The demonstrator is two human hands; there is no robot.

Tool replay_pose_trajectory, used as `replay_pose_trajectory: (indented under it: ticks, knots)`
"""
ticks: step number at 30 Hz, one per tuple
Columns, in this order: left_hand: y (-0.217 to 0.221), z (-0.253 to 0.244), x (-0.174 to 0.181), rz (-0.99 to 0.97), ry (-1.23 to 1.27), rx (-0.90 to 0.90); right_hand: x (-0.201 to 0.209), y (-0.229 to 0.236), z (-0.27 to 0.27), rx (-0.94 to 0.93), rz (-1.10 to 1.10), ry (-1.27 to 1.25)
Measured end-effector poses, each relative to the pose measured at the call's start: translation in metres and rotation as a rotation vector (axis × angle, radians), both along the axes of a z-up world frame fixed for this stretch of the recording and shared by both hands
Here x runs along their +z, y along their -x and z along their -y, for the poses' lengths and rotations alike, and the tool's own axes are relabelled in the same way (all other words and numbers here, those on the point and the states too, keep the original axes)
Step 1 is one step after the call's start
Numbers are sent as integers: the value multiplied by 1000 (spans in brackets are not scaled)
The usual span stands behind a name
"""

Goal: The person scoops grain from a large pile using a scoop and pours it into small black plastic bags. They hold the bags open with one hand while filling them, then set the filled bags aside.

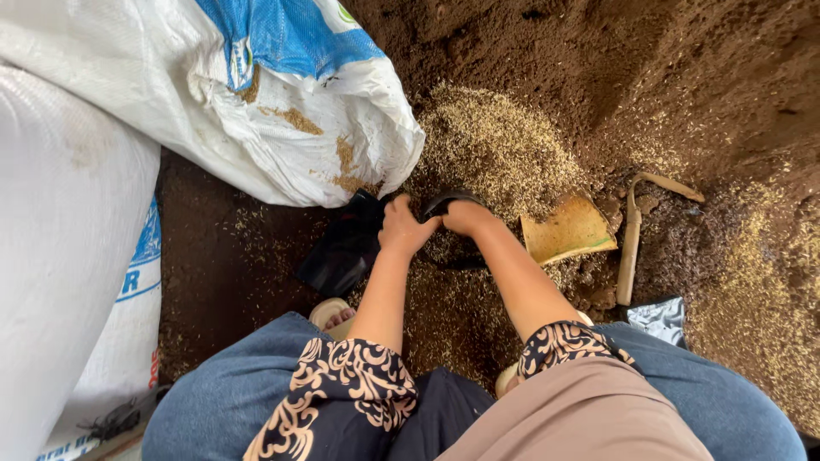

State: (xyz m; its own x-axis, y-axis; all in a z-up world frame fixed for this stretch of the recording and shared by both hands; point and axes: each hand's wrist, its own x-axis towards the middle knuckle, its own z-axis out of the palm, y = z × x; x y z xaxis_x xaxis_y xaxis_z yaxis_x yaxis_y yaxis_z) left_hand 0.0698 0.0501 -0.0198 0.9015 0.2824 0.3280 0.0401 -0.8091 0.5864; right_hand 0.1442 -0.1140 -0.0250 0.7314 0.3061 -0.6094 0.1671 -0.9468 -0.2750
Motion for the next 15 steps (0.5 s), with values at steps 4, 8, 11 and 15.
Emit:
replay_pose_trajectory:
  ticks: [4, 8, 11, 15]
  knots:
    - [24, -12, -21, -1139, 505, -252, 59, 11, 12, -23, 129, -243]
    - [40, 15, -42, -1250, 851, -138, 77, 27, 12, 62, 820, -364]
    - [36, 29, -41, -1109, 547, -150, 69, 28, 18, 98, 846, -113]
    - [20, 19, -16, -614, 148, -220, 50, 14, 51, -264, 294, 51]
